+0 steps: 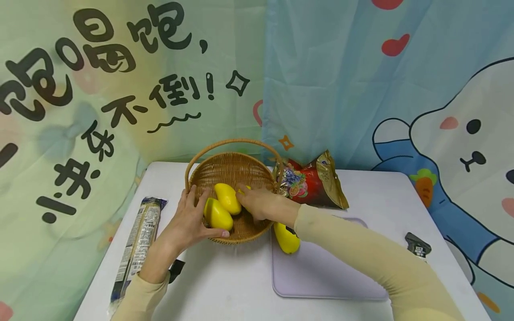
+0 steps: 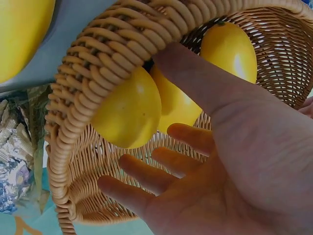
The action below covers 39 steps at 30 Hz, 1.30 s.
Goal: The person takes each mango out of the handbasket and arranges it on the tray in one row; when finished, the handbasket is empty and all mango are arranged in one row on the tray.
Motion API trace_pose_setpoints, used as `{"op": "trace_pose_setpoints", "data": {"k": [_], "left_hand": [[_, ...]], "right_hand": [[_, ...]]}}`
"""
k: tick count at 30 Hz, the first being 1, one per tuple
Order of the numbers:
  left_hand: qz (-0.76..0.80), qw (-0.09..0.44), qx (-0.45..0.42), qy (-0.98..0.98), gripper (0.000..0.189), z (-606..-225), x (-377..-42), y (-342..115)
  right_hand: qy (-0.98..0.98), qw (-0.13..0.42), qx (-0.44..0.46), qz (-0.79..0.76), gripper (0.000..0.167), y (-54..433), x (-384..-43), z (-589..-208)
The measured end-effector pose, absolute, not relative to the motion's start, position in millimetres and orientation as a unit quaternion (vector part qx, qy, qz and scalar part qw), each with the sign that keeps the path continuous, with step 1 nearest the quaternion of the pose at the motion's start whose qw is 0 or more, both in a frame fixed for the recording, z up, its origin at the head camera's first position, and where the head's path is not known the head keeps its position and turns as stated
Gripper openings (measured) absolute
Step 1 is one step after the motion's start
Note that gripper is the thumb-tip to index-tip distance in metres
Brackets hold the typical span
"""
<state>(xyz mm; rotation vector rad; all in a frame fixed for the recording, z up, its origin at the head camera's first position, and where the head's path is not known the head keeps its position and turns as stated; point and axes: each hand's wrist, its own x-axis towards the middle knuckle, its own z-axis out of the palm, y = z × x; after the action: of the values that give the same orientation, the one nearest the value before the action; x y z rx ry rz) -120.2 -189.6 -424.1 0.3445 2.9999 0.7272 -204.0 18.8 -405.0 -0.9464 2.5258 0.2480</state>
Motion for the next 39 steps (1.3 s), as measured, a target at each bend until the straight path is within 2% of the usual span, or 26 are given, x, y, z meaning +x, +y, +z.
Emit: {"op": "trace_pose_setpoints", "data": {"k": [9,12,18,27,34,39], "left_hand": [[0.232,0.021,0.110,0.966,0.124,-423,-121,-187],[0.230,0.019,0.111,0.967,0.124,-423,-121,-187],[0.228,0.014,0.112,0.967,0.124,-422,-121,-187],[0.231,0.008,0.114,0.966,0.122,-422,-120,-188],[0.232,0.010,0.115,0.966,0.120,-424,-120,-190],[0.234,0.011,0.112,0.966,0.120,-425,-120,-192]], "right_hand": [[0.916,0.220,-0.326,0.080,0.092,22,-207,-411],[0.917,0.219,-0.323,0.082,0.088,22,-208,-413],[0.916,0.199,-0.336,0.088,0.069,23,-209,-414],[0.916,0.190,-0.341,0.089,0.067,25,-210,-420],[0.915,0.188,-0.350,0.071,0.084,30,-212,-421],[0.914,0.187,-0.356,0.060,0.088,33,-216,-419]]}}
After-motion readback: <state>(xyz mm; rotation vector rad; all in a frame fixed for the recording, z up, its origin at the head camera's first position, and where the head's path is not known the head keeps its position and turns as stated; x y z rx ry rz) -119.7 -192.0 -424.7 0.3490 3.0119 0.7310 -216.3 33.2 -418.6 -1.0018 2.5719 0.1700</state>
